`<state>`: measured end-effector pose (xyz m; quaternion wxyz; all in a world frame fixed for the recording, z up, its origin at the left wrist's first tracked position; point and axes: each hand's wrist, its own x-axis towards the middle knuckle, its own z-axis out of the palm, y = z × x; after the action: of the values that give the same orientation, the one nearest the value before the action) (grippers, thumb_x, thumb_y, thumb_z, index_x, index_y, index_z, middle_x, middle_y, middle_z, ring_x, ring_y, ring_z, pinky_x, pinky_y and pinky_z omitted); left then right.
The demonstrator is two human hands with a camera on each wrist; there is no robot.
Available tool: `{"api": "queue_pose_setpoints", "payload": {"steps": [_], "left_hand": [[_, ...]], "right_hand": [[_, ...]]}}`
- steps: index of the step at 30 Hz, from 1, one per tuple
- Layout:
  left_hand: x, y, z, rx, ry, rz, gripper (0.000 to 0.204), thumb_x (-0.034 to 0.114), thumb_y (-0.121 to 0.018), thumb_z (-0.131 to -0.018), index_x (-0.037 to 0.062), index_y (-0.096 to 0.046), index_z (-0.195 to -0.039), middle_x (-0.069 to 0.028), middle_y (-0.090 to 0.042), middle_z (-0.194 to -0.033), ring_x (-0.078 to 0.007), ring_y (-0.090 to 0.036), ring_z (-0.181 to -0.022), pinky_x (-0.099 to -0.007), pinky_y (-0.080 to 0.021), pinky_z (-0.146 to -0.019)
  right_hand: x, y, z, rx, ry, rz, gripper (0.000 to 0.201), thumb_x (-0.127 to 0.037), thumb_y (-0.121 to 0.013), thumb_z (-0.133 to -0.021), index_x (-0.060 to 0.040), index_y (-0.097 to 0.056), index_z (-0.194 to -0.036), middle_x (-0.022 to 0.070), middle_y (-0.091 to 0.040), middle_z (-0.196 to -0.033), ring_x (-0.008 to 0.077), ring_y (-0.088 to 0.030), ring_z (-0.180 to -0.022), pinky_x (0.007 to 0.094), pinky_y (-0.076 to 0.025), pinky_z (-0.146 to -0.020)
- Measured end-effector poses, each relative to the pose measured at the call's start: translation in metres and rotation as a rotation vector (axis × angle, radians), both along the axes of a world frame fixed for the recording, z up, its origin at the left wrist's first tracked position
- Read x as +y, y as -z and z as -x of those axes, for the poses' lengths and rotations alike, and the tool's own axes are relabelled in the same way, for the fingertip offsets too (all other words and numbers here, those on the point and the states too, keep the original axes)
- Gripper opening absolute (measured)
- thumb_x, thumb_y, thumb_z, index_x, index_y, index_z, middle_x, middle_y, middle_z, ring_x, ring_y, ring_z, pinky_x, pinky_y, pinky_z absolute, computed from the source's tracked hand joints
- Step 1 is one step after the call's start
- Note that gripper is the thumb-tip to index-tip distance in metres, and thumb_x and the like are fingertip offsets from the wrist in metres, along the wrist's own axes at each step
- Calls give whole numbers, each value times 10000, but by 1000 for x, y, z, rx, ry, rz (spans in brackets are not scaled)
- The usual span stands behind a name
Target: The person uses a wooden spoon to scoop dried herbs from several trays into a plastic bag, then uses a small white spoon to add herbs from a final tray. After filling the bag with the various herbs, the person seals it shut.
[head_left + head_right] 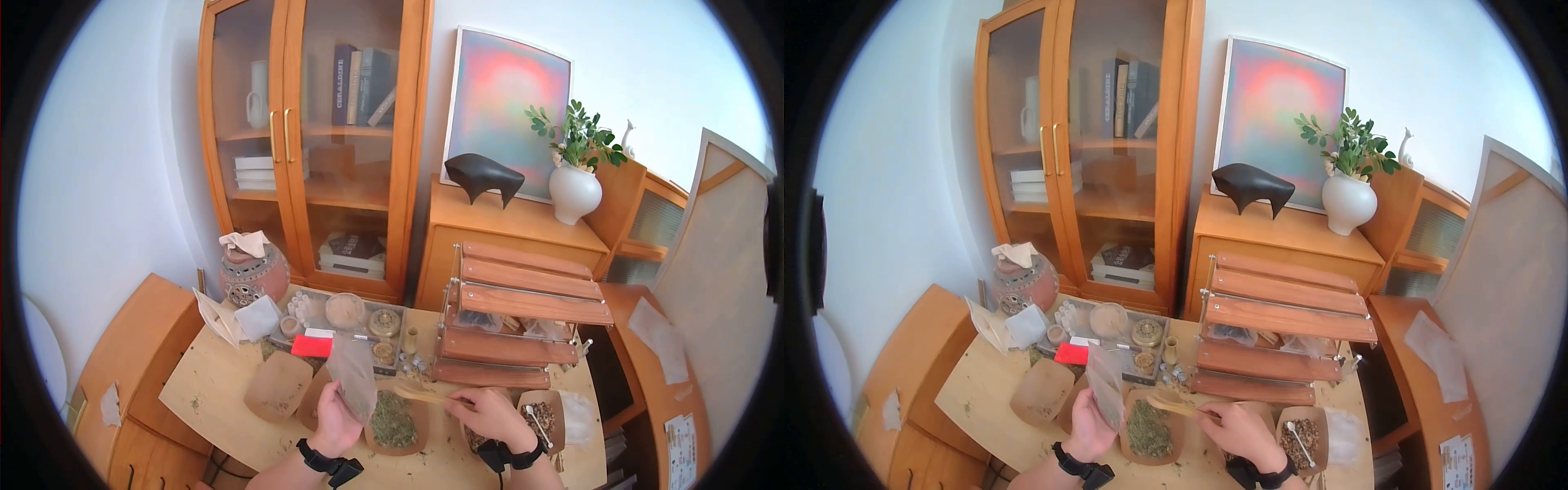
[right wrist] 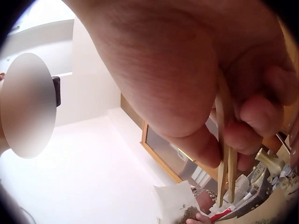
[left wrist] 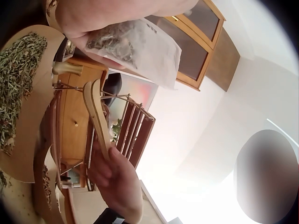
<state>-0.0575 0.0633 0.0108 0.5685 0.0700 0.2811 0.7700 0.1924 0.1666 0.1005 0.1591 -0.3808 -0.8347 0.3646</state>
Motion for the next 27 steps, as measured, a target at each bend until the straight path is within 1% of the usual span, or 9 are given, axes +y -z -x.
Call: {"api": "queue_pose_setpoints", "payload": {"steps": [1, 6, 9, 12, 15, 19, 22, 25, 27], "left_hand": [[-1, 5, 2, 2, 28, -46, 447, 339, -393, -991, 88, -485, -1348, -54, -592, -1275, -232, -557, -1172, -395, -415, -1021], [-2, 2, 2, 21, 28, -47, 444, 337, -386, -995, 93, -484, -1352, -53, -590, -1284, -226, -549, -1193, -396, -417, -1021], [0, 6, 4, 17, 27, -63, 443, 337, -385, -996, 95, -484, -1354, -51, -588, -1290, -225, -547, -1197, -396, -416, -1027], [-1, 4, 3, 19, 26, -61, 444, 337, -385, -997, 96, -481, -1358, -51, -586, -1295, -225, -548, -1196, -395, -415, -1029], [-1, 3, 2, 15, 23, -46, 446, 339, -384, -999, 95, -480, -1360, -49, -587, -1292, -226, -551, -1192, -392, -415, -1030], [-1, 1, 1, 12, 9, -22, 453, 344, -392, -1002, 92, -468, -1372, -48, -582, -1306, -227, -551, -1200, -391, -409, -1041], [5, -12, -6, -41, -116, 13, 373, 334, -368, -1012, 118, -549, -1255, -41, -640, -1154, -211, -605, -1068, -387, -478, -922], [1, -10, -1, -10, -55, -51, 418, 323, -359, -1020, 110, -497, -1353, -35, -586, -1297, -210, -541, -1205, -390, -416, -1037], [2, -10, 0, -13, -90, -41, 438, 326, -353, -1023, 104, -463, -1384, -37, -565, -1328, -211, -527, -1226, -392, -401, -1051]], "right_hand": [[1, 2, 1, -25, -4, -9, 320, -320, -635, -920, -30, -701, -1039, 169, -685, -803, 278, -661, -717, 338, -511, -677], [-1, 0, 6, -146, -31, 12, 356, -367, -609, -934, -56, -691, -1086, 161, -700, -843, 314, -675, -772, 351, -517, -695], [-2, -3, 10, -190, -9, 42, 370, -387, -600, -937, -66, -688, -1100, 153, -706, -861, 316, -679, -788, 357, -519, -704], [0, 2, 10, -175, -23, 36, 371, -389, -602, -936, -65, -690, -1096, 155, -706, -862, 318, -679, -786, 357, -521, -707], [3, 15, 8, -69, -45, -38, 351, -381, -580, -941, -82, -715, -1064, 133, -649, -656, 313, -641, -611, 390, -487, -603], [3, 9, 9, -84, -21, -41, 351, -376, -591, -932, -75, -711, -1065, 155, -660, -694, 337, -648, -655, 406, -495, -620], [1, 6, 10, -107, -7, -19, 350, -368, -599, -925, -67, -708, -1065, 179, -671, -743, 365, -656, -713, 417, -507, -655], [2, 13, 14, -82, -1, -21, 337, -349, -611, -916, -59, -707, -1057, 202, -676, -796, 381, -662, -770, 417, -515, -690], [2, 19, 16, -64, -11, -41, 325, -335, -620, -911, -56, -708, -1051, 209, -676, -821, 382, -665, -792, 412, -516, -706]]}}
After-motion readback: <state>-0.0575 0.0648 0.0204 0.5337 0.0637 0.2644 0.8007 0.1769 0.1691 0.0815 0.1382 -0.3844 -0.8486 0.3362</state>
